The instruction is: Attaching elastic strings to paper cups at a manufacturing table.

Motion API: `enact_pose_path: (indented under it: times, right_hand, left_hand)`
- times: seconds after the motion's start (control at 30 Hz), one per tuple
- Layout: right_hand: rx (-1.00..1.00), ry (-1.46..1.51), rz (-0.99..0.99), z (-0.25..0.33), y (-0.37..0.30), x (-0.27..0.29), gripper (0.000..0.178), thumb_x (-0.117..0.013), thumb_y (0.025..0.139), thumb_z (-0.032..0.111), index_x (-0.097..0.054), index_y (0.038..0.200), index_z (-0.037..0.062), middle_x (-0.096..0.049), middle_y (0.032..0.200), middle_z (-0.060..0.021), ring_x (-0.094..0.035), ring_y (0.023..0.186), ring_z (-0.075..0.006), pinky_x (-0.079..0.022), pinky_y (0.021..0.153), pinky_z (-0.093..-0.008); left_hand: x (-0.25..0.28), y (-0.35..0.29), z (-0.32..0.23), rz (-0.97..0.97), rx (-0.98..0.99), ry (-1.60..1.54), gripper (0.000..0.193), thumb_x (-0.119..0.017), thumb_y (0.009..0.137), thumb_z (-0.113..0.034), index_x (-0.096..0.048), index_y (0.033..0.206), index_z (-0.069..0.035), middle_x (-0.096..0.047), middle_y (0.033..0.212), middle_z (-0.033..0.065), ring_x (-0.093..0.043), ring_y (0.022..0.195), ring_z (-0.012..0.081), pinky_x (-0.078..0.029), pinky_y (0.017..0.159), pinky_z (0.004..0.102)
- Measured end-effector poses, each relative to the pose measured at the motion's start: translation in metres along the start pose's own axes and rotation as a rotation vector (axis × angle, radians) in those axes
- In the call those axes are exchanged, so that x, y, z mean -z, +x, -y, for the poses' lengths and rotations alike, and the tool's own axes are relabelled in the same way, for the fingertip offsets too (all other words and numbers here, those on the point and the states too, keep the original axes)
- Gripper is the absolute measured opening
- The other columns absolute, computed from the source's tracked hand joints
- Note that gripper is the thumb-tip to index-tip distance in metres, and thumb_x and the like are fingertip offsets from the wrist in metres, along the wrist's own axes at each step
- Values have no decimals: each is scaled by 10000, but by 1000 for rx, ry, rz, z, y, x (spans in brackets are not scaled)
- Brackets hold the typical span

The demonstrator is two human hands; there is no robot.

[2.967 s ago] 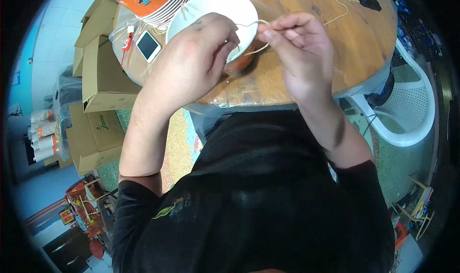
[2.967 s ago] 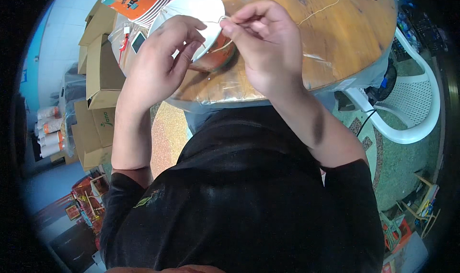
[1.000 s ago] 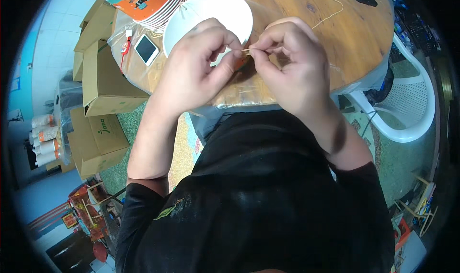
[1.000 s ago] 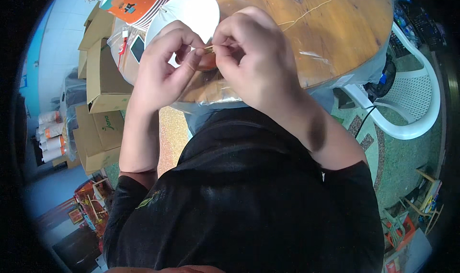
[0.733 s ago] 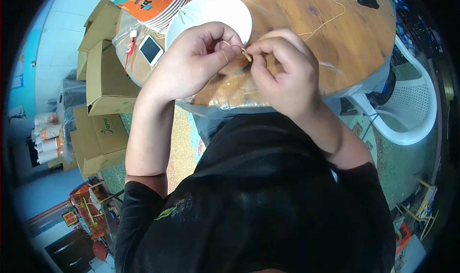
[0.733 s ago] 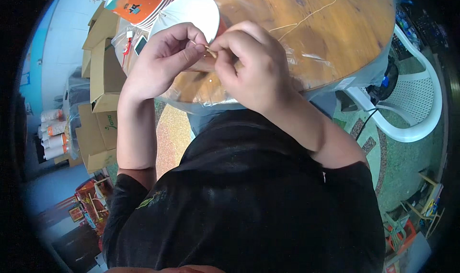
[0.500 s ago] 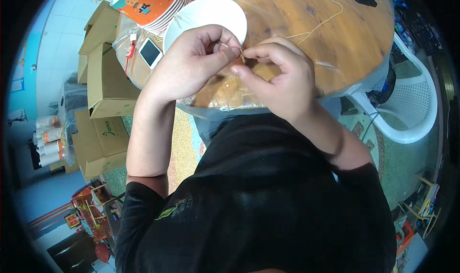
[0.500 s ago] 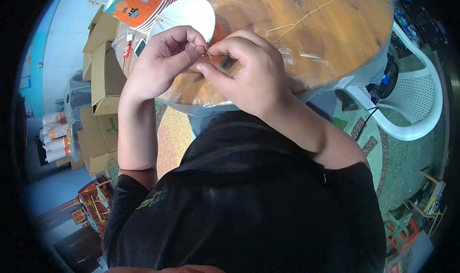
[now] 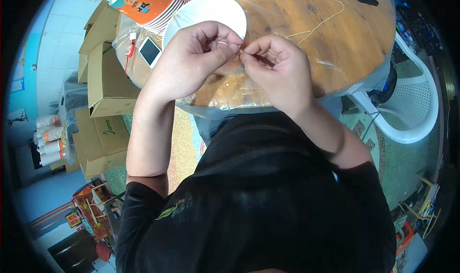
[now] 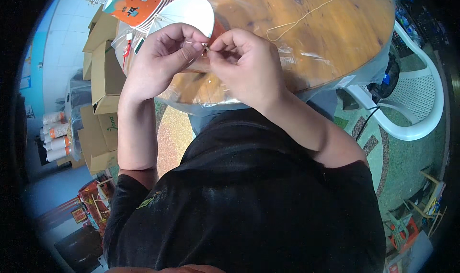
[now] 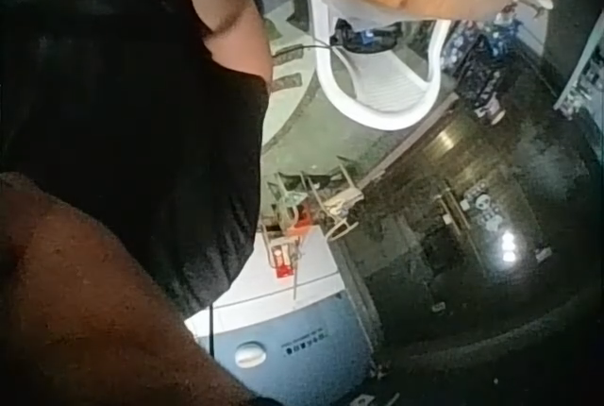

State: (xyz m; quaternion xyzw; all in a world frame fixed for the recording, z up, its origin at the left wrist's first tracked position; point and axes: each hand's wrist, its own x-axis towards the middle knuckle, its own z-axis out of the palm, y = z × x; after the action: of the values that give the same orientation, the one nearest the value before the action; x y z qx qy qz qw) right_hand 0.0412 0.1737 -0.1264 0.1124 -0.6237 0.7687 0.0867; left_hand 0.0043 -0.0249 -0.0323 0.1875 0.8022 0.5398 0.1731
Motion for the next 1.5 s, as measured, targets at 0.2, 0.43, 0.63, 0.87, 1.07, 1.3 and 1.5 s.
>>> enact_pose_path:
  times: [0.2,0.43,0.63,0.87,1.07,1.3,1.5]
  right_hand:
    - [56,35,4,-3,4,0,104,-771,1027,-22,-718,1116,-26,-804,1026,-89,-768,931,-104,-628,831,-263]
    - [33,140,41,-7,-3,3,157,-717,1055,-53,-603,1142,10,-688,989,-29,-671,907,-67,-559,806,-239]
    - [15,7,134,-10,-7,10,174,-674,1039,-85,-582,1129,32,-643,967,-9,-627,878,-70,-538,788,-257]
    - [-58,165,216,-13,-14,8,234,-621,1023,-124,-550,1158,53,-587,1012,-12,-593,924,-70,-527,820,-261]
    - [55,167,243,-15,-12,5,257,-608,1016,-146,-525,1156,53,-550,1038,-9,-575,927,-65,-519,841,-254]
    - [-72,257,310,-13,-7,16,262,-618,1030,-134,-492,1162,55,-563,1017,-15,-585,924,-65,-526,823,-254]
    - [-104,404,308,8,2,27,229,-648,1087,-69,-490,1207,45,-666,1022,-70,-644,895,-83,-566,787,-264]
  left_hand:
    - [1,-2,1,29,-40,-81,216,-695,1131,-92,-690,1326,3,-691,1096,-23,-629,977,39,-504,837,201]
    - [-2,0,6,-56,-85,-31,166,-718,1118,-90,-701,1262,-8,-580,963,-83,-546,892,8,-449,768,184]
    - [-7,1,4,-175,-112,95,128,-746,1058,-18,-703,1178,-14,-434,828,-109,-425,759,11,-400,688,195]
    - [-9,5,9,-314,-239,131,164,-739,1042,26,-667,1180,-28,-466,830,-93,-426,744,20,-392,676,203]
    - [-13,10,19,-407,-258,386,195,-716,1059,56,-637,1215,-32,-557,966,-66,-477,851,15,-424,742,183]
    - [7,3,17,-194,-426,382,252,-780,989,32,-712,1226,-22,-601,1002,-29,-521,883,59,-451,786,233]
    - [2,-4,8,-82,-575,609,248,-924,833,-79,-834,1064,-92,-578,885,40,-586,819,194,-455,711,324]
